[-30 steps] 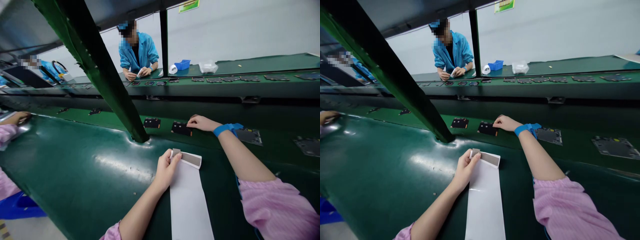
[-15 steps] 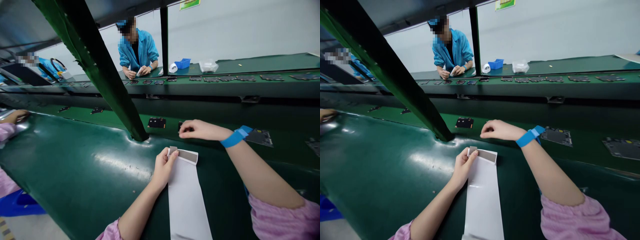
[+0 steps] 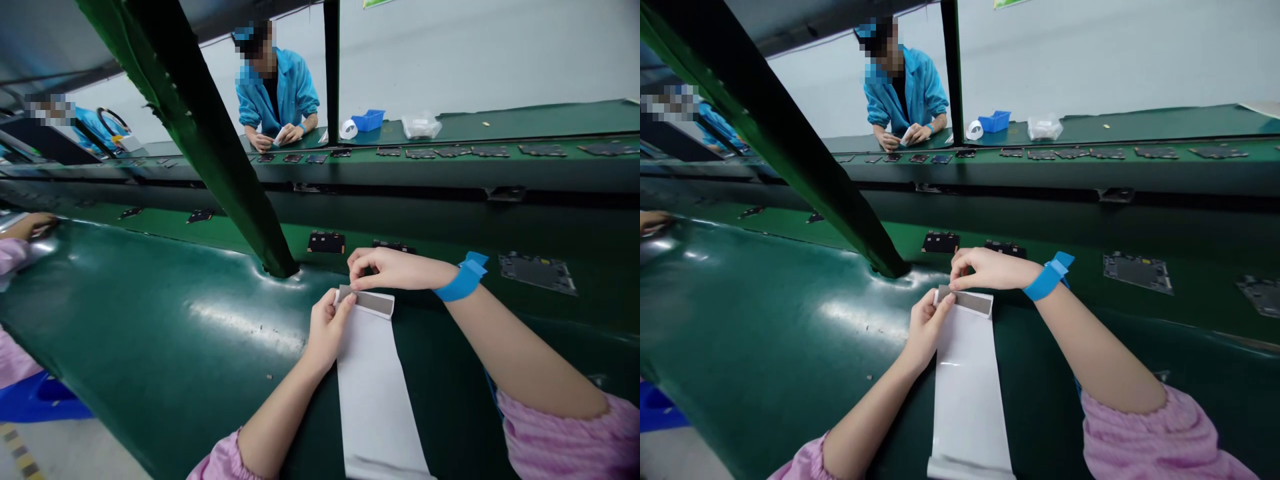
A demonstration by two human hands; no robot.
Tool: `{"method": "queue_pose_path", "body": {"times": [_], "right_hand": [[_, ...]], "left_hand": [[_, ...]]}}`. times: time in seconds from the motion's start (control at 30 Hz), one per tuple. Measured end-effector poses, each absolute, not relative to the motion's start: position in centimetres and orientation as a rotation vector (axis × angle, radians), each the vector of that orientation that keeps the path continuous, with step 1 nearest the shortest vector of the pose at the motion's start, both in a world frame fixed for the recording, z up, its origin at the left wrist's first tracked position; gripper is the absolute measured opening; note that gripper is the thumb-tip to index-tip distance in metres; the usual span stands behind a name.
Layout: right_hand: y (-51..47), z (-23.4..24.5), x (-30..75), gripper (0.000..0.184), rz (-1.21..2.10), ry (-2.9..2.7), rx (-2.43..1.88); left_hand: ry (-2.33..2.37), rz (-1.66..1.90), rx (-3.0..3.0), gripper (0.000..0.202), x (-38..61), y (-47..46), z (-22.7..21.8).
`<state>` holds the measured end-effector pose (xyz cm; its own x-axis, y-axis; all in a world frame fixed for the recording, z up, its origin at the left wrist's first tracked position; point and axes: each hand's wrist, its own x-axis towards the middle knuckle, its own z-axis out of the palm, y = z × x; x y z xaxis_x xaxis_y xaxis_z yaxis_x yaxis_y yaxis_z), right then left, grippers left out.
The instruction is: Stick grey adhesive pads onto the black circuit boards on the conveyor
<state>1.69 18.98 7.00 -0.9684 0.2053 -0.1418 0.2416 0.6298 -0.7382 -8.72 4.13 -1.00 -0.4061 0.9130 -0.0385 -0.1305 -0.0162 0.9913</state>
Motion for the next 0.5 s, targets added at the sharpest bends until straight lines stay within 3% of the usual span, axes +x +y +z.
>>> {"method": "queue_pose_path", "body": {"times": [0.3,0.5], "right_hand": [[19.6,7.3,2.5,0.036,-1.161,2.864,0.488],[24.6,4.8,1.7,0.037,-0.923,3.041,0.912]], "left_hand": [[1.404,1.617,0.844,0.046,-8.6,4.2,-0.7],[1.365,1.565,0.886,0.042,-8.6,4.1,-0.9]]}}
